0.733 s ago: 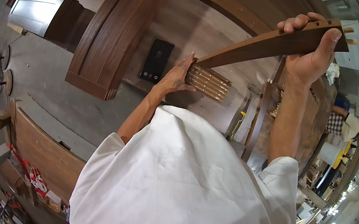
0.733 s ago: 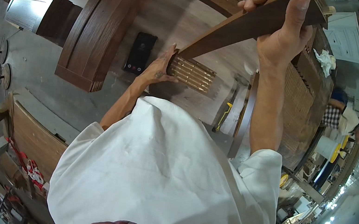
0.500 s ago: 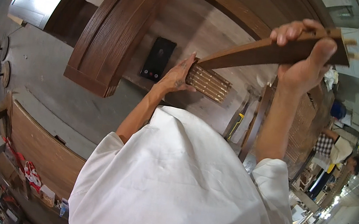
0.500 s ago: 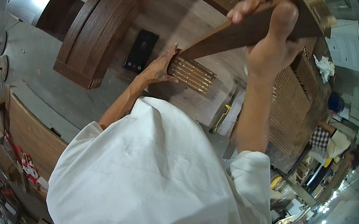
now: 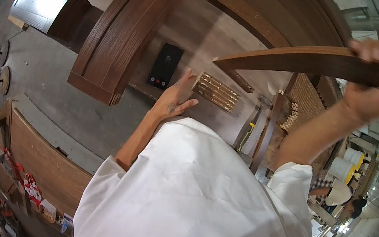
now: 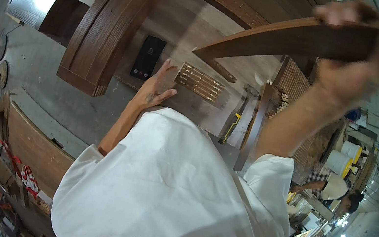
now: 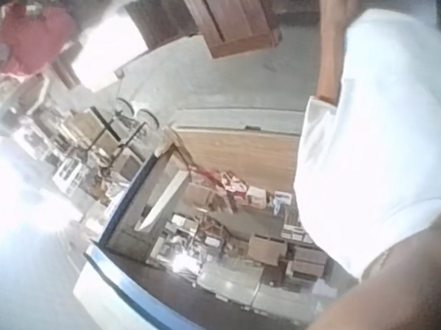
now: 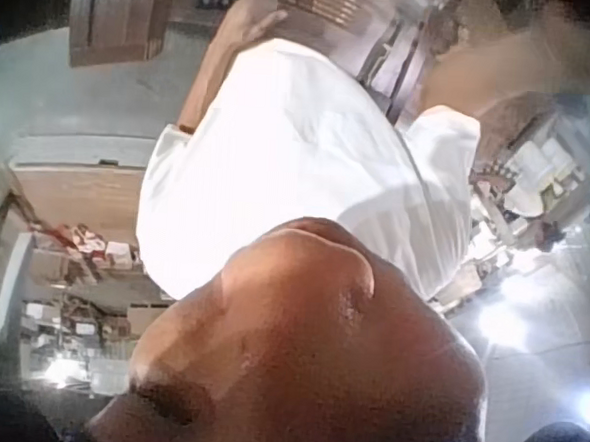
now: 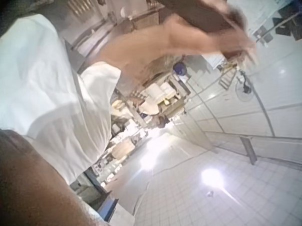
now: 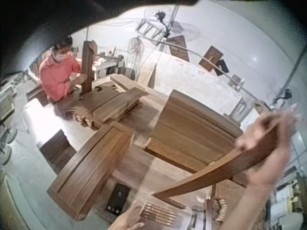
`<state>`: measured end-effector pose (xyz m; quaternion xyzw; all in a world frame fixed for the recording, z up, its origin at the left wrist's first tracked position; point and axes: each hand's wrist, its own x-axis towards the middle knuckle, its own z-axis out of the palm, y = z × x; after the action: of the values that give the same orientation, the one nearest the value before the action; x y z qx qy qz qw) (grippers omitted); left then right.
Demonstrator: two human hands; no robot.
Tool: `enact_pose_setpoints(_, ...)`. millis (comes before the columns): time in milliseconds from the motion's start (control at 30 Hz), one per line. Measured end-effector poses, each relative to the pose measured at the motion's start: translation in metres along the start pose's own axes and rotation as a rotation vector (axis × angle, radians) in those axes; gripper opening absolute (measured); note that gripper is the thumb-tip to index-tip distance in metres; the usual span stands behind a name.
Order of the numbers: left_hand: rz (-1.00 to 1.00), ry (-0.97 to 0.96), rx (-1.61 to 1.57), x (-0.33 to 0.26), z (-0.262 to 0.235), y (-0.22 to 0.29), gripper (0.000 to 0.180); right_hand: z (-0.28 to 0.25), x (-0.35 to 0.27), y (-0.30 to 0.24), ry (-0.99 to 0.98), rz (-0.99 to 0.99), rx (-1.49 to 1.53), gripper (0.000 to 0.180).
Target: The person assembles wood panels by fitting wood slats into grooves and hammering wooden frame components together at a workbench.
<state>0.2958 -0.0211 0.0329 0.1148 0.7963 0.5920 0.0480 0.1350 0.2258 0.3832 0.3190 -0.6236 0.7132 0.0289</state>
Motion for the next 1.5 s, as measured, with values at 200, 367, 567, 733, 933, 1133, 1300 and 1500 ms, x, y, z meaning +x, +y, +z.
enact_pose_setpoints(200, -0.162, 0.166, -0.114, -0.041, -0.007, -0.009, 0.080, -0.012, 0.010, 0.023, 0.058, 0.005, 0.118, 0.033)
enact_pose_setpoints(367, -0.204, 0.210, -0.197, -0.040, -0.011, 0.010, 0.068, 0.030, -0.008, 0.109, 0.266, -0.088, 0.086, 0.012)
enact_pose_setpoints(567, -0.219, 0.243, -0.213, -0.054, -0.013, 0.014, 0.059, -0.005, 0.015, 0.028, 0.167, -0.033, 0.132, 0.014)
enact_pose_setpoints(733, -0.233, 0.264, -0.221, -0.058, -0.022, 0.010, 0.054, -0.059, -0.003, 0.085, 0.330, -0.286, -0.206, 0.016)
enact_pose_setpoints(933, -0.201, 0.424, -0.384, 0.005, -0.022, 0.009, 0.054, -0.011, 0.016, 0.110, 0.337, -0.228, -0.388, 0.011)
enact_pose_setpoints(1133, -0.157, 0.281, -0.846, 0.083, -0.013, 0.055, 0.053, -0.135, 0.049, -0.022, 0.373, 0.000, 0.284, 0.011)
enact_pose_setpoints(1300, -0.111, 0.028, -1.299, 0.091, -0.015, 0.093, 0.036, -0.169, 0.049, -0.050, 0.494, 0.055, 0.354, 0.013)
enact_pose_setpoints(1500, 0.010, 0.051, -1.368, 0.078, -0.022, 0.101, 0.035, -0.146, 0.045, -0.050, 0.502, -0.054, 0.094, 0.015)
